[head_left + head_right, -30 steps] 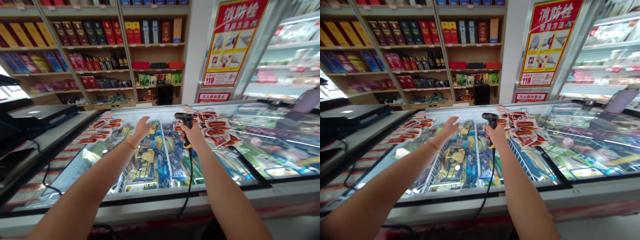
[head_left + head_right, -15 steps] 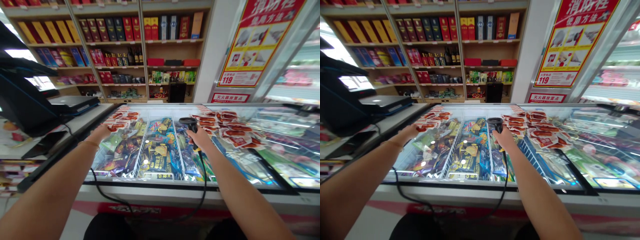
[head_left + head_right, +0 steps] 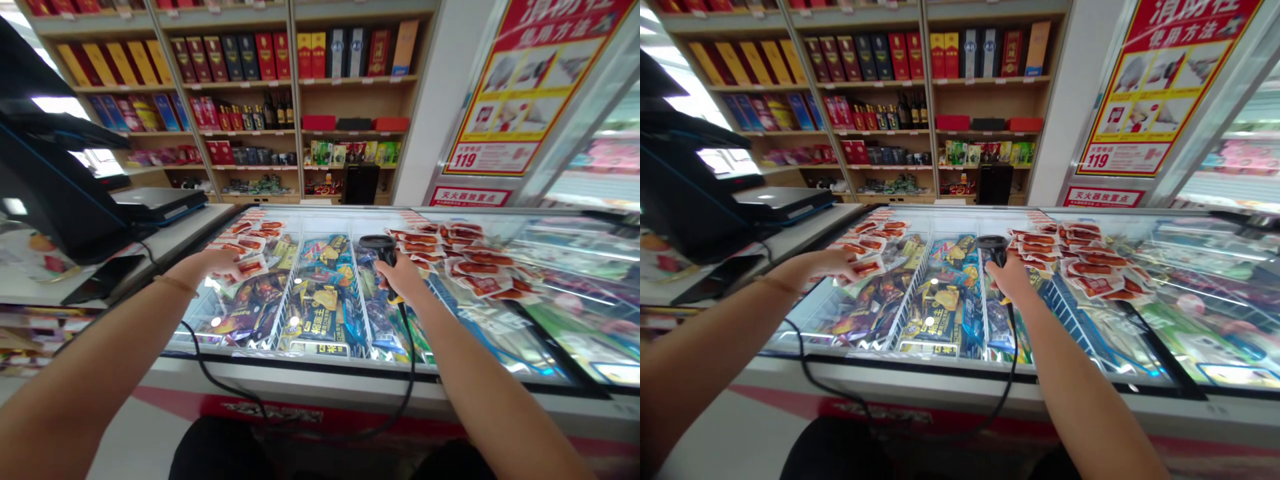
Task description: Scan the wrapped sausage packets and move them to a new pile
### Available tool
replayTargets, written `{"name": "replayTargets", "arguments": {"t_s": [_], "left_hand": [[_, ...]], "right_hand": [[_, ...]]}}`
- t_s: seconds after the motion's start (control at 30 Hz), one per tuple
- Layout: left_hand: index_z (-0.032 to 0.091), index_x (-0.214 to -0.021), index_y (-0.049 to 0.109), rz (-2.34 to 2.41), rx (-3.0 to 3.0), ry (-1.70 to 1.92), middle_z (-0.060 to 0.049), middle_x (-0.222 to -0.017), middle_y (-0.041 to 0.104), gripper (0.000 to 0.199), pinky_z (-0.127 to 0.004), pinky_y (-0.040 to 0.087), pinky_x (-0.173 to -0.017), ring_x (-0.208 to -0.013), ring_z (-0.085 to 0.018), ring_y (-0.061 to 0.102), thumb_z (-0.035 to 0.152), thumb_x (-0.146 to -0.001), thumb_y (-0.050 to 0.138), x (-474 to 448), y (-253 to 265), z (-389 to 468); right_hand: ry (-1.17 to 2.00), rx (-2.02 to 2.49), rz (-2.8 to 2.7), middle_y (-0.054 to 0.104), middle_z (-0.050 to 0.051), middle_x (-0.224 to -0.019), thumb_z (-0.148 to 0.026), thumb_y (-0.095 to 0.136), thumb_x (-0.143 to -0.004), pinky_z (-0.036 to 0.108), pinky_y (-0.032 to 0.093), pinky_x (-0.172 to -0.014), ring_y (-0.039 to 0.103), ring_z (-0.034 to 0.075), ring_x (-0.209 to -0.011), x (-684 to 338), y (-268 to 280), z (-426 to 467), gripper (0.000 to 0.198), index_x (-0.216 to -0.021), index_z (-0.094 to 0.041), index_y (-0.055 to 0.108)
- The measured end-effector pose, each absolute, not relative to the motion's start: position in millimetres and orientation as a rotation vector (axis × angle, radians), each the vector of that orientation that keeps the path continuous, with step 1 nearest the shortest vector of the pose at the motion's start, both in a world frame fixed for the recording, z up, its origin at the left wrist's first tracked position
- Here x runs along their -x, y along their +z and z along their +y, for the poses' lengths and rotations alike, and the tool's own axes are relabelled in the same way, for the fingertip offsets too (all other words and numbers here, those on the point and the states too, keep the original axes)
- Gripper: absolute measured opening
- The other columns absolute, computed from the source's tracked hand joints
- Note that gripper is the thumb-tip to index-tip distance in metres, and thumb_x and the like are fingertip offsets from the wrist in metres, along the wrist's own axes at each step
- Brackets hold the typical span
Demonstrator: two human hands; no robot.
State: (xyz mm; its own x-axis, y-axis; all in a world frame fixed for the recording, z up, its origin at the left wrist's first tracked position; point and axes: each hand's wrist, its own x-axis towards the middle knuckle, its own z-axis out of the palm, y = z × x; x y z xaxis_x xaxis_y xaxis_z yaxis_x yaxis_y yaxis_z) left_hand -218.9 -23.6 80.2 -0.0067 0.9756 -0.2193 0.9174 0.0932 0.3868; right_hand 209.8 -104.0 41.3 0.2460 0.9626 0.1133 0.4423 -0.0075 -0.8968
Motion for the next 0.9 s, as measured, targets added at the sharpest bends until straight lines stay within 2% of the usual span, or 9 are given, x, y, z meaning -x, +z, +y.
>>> {"name": "replayTargets", "arguments": {"t_s": [0.1,0.27,0.37,0.47,0.73,0.9], "left_hand": [[0.018,-0.068,0.066,1.76,-1.715,0.285,-0.005,-0.058,0.068,0.036,-0.028,0.049,-0.056,-0.056,-0.022,0.066,0.029,-0.043,0.09,169,78,-20],[0.019,-0.066,0.065,1.509,-1.416,0.912,0.0,-0.05,0.062,0.032,-0.025,0.049,-0.058,-0.051,-0.015,0.061,0.019,-0.046,0.09,76,57,-6],[0.018,-0.072,0.068,1.319,-1.152,1.106,-0.001,-0.06,0.067,0.027,-0.026,0.051,-0.064,-0.059,-0.015,0.065,0.018,-0.054,0.088,28,43,1],[0.017,-0.075,0.068,1.151,-0.991,1.2,-0.001,-0.066,0.069,0.024,-0.026,0.052,-0.071,-0.068,-0.015,0.068,0.021,-0.059,0.086,-3,33,3],[0.013,-0.079,0.068,0.991,-0.901,1.325,-0.004,-0.074,0.07,0.028,-0.035,0.058,-0.081,-0.072,-0.015,0.07,0.021,-0.061,0.088,-14,17,7],[0.014,-0.073,0.064,1.018,-0.836,1.374,-0.003,-0.069,0.068,0.017,-0.037,0.06,-0.081,-0.069,-0.015,0.07,0.022,-0.074,0.079,-15,15,12]], "right_hand": [[0.708,1.609,-1.358,0.061,-0.003,-0.063,-0.026,0.063,-0.078,0.022,0.045,-0.042,0.059,0.013,-0.041,-208,45,-106,0.016,-0.086,-0.02,0.052],[0.69,1.616,-1.388,0.063,-0.002,-0.069,-0.027,0.061,-0.079,0.023,0.047,-0.043,0.061,0.013,-0.041,-205,47,-110,0.015,-0.086,-0.02,0.05],[0.688,1.62,-1.405,0.064,-0.002,-0.068,-0.027,0.061,-0.08,0.023,0.046,-0.043,0.061,0.013,-0.041,-204,46,-110,0.015,-0.086,-0.02,0.049],[0.693,1.63,-1.443,0.063,-0.002,-0.065,-0.028,0.061,-0.08,0.022,0.045,-0.043,0.061,0.013,-0.041,-203,46,-111,0.016,-0.085,-0.02,0.049],[0.84,1.542,-1.439,0.06,-0.005,-0.061,-0.031,0.063,-0.078,0.023,0.047,-0.043,0.06,0.014,-0.041,-193,46,-117,0.018,-0.086,-0.021,0.05],[0.901,1.504,-1.471,0.059,-0.006,-0.059,-0.031,0.062,-0.077,0.024,0.046,-0.042,0.058,0.013,-0.04,-182,43,-123,0.017,-0.086,-0.021,0.051]]}}
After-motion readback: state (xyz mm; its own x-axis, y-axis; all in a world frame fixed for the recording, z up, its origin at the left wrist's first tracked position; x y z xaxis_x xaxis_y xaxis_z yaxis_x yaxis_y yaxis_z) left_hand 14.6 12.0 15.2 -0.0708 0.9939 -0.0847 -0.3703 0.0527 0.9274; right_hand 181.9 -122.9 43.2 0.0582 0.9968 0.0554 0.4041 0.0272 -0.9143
